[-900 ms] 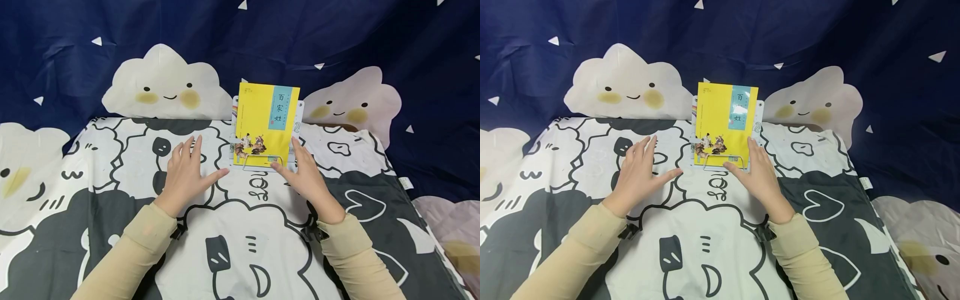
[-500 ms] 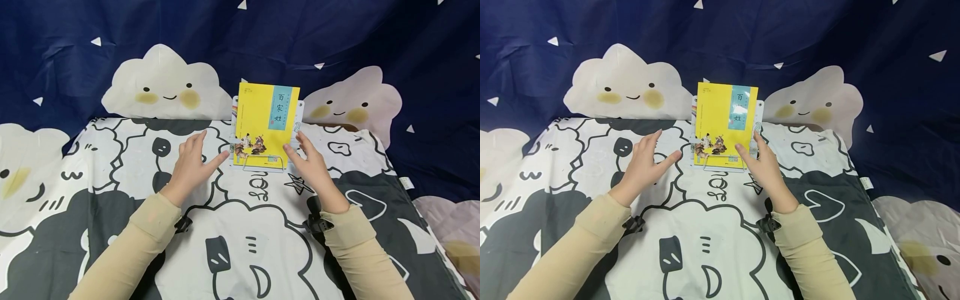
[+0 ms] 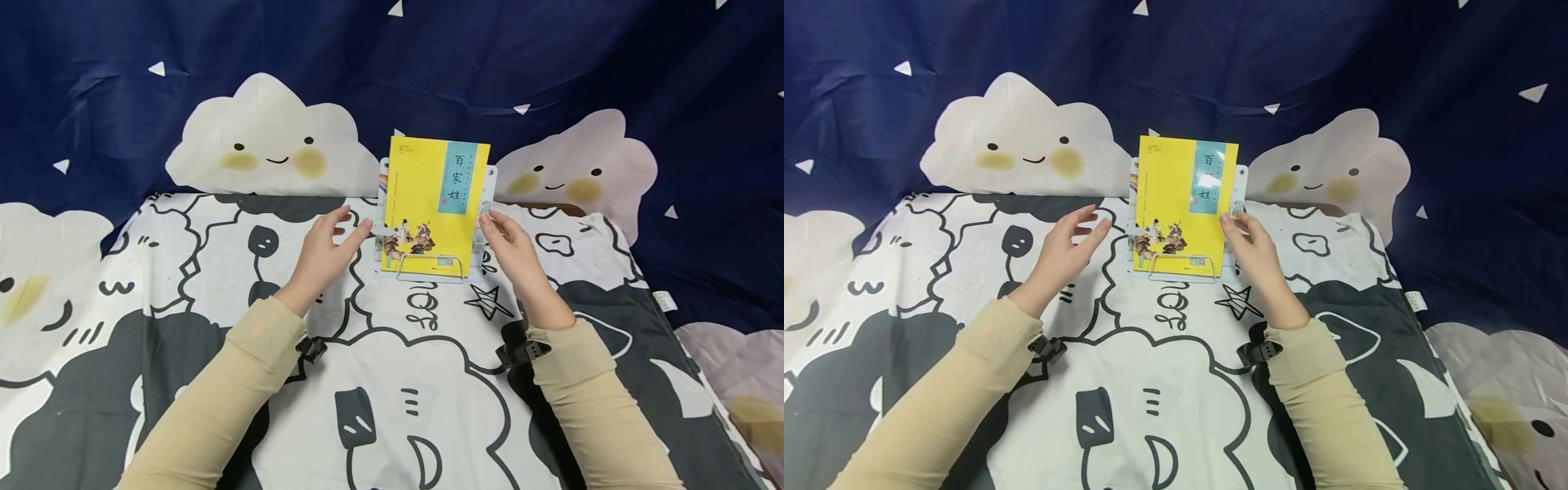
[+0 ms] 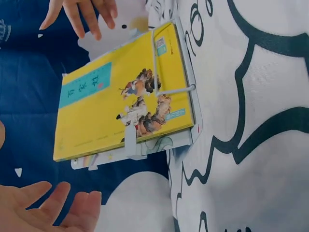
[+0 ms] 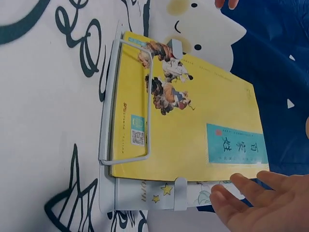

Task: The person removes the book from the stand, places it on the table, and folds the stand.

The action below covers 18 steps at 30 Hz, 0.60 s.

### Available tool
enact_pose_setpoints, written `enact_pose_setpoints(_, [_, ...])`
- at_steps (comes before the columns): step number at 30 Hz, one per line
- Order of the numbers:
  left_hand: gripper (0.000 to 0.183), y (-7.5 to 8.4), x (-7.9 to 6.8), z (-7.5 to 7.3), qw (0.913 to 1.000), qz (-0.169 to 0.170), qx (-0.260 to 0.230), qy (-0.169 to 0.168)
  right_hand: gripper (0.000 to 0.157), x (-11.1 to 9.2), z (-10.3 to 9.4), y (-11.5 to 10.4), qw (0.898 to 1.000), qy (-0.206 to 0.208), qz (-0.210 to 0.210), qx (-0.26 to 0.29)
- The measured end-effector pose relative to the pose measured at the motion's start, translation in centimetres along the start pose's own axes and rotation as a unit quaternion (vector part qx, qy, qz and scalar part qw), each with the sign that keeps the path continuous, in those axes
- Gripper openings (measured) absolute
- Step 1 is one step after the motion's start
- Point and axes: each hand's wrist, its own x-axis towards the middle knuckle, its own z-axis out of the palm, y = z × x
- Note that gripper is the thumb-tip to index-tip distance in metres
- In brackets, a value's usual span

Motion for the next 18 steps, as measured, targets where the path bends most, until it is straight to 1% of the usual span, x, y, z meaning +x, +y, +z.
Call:
enact_pose_setpoints(6, [0.065,-0.2,1.0,0.5,0.9997,-0.005,-0.021,0.006,0.076,1.3,-0.3,0.2,1.0,0.013,0.006,0.021])
enact_pose_setpoints(13, [0.058,-0.8,2.0,1.3,0.9997,0.002,-0.02,0.015,0.079,2.8,-0.8,0.4,0.999,0.027,0.033,0.024])
enact_pose_setpoints(18, [0.054,-1.0,2.9,1.9,0.9997,0.0,-0.019,0.017,0.078,3.7,-1.1,0.8,0.998,0.04,0.037,0.023])
